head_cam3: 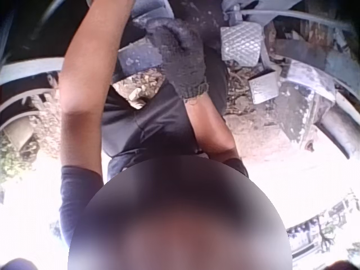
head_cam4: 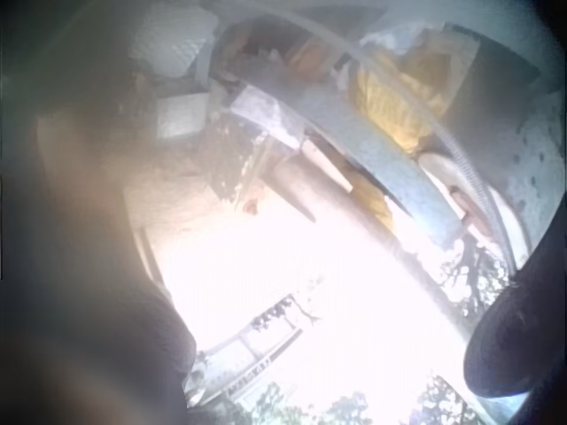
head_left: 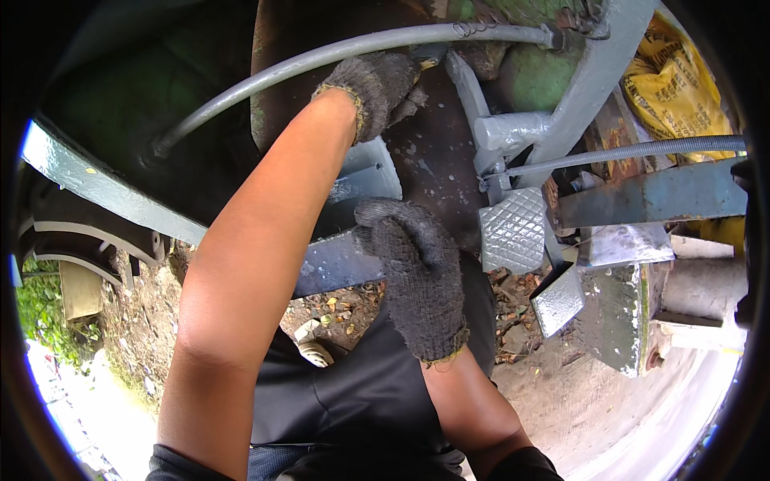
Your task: The person paints the lower frame and mechanical components of a large metal machine using a small brush. They repeatedly dip the brush into a metal paint can and apply grey paint to various parts of the machine's structure.
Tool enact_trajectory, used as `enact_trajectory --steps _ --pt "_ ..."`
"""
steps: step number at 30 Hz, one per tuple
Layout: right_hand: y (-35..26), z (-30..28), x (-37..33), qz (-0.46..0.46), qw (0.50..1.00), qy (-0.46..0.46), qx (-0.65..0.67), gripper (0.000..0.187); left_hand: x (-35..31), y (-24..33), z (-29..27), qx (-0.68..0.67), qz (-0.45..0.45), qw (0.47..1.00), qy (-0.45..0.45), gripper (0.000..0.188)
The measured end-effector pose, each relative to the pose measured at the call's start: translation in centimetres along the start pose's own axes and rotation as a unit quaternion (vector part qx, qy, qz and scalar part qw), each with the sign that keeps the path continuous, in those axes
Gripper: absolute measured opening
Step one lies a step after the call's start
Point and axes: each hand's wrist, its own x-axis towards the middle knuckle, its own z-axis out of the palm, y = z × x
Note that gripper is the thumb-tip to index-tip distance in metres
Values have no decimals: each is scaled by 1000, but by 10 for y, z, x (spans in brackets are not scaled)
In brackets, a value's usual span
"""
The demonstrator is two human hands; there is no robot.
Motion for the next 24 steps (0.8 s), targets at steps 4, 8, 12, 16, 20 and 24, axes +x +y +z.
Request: enact_trajectory --steps 4,8,12,16,20,24 --pt "1 0 0 1 1000 -1 21 28 -6 9 3 -152 -63 985 -51 32" --pt "1 1 0 -8 1000 4 22 28 -31 15 -13 312 16 946 -90 33" --pt "-2 0 0 -4 1000 -3 19 26 -35 0 -12 603 133 785 49 35" --pt "-4 0 -1 -11 1000 -19 9 23 -12 -21 -6 465 154 862 127 43" --pt "-3 0 0 17 1000 -19 -3 23 5 -19 9 387 146 898 151 42" --pt "-2 0 0 14 1000 -22 3 23 -4 -11 12 391 163 896 136 41"
